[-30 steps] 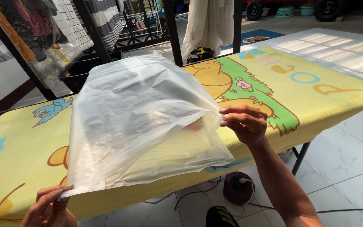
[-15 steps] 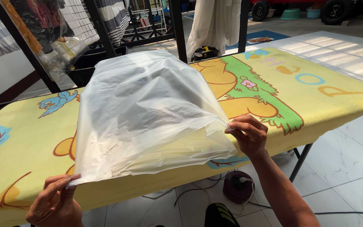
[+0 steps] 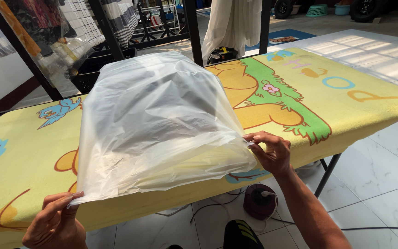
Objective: The person places folded clothes into a clear plastic vacuum storage bag on a table. They smooth the contents, fold the top edge of the bag, and seal the zipper closure. The person then uses a handheld vacuum to remove air from the bag, compressing the clothes inside.
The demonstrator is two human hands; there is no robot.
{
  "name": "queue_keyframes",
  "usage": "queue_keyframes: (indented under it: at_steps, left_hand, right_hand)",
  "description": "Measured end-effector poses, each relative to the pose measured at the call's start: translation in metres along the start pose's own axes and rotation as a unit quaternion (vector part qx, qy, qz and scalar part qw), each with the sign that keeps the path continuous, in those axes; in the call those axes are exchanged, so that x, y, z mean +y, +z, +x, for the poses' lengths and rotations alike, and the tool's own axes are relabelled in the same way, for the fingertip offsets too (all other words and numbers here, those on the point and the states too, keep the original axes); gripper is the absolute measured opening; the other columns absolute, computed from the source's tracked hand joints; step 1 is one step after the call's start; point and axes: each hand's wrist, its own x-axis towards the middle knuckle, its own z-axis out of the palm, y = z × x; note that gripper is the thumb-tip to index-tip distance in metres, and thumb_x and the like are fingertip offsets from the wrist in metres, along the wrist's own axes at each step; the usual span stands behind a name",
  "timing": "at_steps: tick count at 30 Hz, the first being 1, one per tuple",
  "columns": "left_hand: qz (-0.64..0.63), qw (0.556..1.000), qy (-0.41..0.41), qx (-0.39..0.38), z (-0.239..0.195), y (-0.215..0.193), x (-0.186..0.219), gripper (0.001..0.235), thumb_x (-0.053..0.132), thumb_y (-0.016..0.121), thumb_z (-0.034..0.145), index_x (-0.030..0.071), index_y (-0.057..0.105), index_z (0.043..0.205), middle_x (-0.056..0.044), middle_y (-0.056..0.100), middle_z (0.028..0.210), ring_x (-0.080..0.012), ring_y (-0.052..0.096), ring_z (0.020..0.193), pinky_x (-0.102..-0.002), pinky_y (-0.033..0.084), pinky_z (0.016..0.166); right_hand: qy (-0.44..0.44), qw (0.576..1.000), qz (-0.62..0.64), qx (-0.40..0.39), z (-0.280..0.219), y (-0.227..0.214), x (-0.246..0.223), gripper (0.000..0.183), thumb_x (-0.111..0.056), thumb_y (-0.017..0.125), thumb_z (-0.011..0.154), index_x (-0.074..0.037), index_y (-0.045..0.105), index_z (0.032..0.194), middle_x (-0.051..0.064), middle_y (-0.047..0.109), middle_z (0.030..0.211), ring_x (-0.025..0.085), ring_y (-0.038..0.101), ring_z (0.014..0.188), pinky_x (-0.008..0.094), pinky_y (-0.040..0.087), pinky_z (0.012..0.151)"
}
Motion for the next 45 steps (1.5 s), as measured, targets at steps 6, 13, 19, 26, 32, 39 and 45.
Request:
queue_keyframes:
  at_steps: [6, 13, 19, 26, 32, 39, 45]
  left_hand:
    - [0.035, 0.999, 0.007, -0.016, -0.001, -0.008, -0.002, 0.013, -0.015, 0.069, 0.107, -0.004, 0.064, 0.111, -0.025, 0.071, 0.099, -0.0241, 0.073, 0.100, -0.035, 0.061, 0.099]
    - [0.048, 0.999, -0.006, -0.024, -0.001, -0.011, -0.002, 0.013, -0.016, 0.067, 0.109, -0.004, 0.062, 0.110, -0.025, 0.071, 0.100, -0.0220, 0.071, 0.099, -0.033, 0.059, 0.100]
    - [0.064, 0.998, 0.003, -0.019, 0.000, -0.006, 0.004, 0.011, -0.013, 0.067, 0.111, -0.003, 0.063, 0.113, -0.024, 0.071, 0.099, -0.0219, 0.072, 0.099, -0.034, 0.060, 0.098]
    - [0.057, 0.998, -0.015, -0.025, 0.003, -0.002, 0.012, 0.011, -0.014, 0.069, 0.106, -0.005, 0.064, 0.110, -0.023, 0.071, 0.098, -0.0228, 0.071, 0.097, -0.034, 0.061, 0.091]
    - [0.026, 0.999, 0.023, 0.022, 0.007, 0.009, 0.010, 0.015, -0.017, 0.075, 0.096, -0.009, 0.068, 0.107, -0.022, 0.072, 0.095, -0.0235, 0.071, 0.094, -0.030, 0.060, 0.086]
    - [0.003, 0.999, 0.027, 0.031, 0.006, 0.014, 0.010, 0.015, -0.017, 0.076, 0.096, -0.009, 0.068, 0.106, -0.021, 0.071, 0.095, -0.0244, 0.071, 0.093, -0.031, 0.061, 0.087]
    - [0.016, 0.999, 0.020, 0.028, 0.009, 0.018, 0.014, 0.014, -0.016, 0.074, 0.097, -0.008, 0.068, 0.105, -0.021, 0.072, 0.094, -0.0238, 0.071, 0.092, -0.031, 0.061, 0.086]
  right_hand:
    - [-0.033, 0.999, 0.013, -0.030, -0.001, -0.011, 0.006, 0.018, 0.005, 0.071, 0.095, -0.005, 0.058, 0.101, 0.015, 0.075, 0.111, 0.023, 0.077, 0.092, 0.030, 0.062, 0.075]
    - [-0.054, 0.992, -0.045, -0.105, 0.014, -0.023, -0.005, 0.030, 0.010, 0.072, 0.084, -0.006, 0.072, 0.109, 0.012, 0.075, 0.110, 0.028, 0.076, 0.098, 0.036, 0.064, 0.084]
    - [-0.055, 0.976, -0.028, -0.208, 0.021, -0.040, -0.013, 0.049, -0.003, 0.078, 0.071, 0.000, 0.070, 0.119, 0.016, 0.070, 0.124, 0.031, 0.071, 0.112, 0.043, 0.059, 0.096]
    - [-0.103, 0.968, -0.031, -0.227, 0.022, -0.038, -0.005, 0.051, -0.024, 0.089, 0.077, -0.005, 0.071, 0.120, 0.011, 0.071, 0.126, 0.028, 0.071, 0.117, 0.040, 0.058, 0.095]
    - [-0.100, 0.959, -0.010, -0.266, 0.033, -0.042, 0.004, 0.046, -0.025, 0.087, 0.076, -0.008, 0.074, 0.117, 0.007, 0.073, 0.126, 0.027, 0.072, 0.116, 0.041, 0.060, 0.097]
    - [-0.131, 0.946, -0.017, -0.295, 0.049, -0.044, 0.002, 0.048, -0.031, 0.088, 0.075, -0.008, 0.074, 0.115, 0.007, 0.073, 0.124, 0.023, 0.072, 0.114, 0.039, 0.058, 0.093]
    - [-0.159, 0.926, -0.046, -0.340, 0.051, -0.034, -0.008, 0.055, -0.038, 0.087, 0.075, -0.006, 0.072, 0.117, 0.007, 0.071, 0.127, 0.022, 0.069, 0.115, 0.041, 0.056, 0.091]
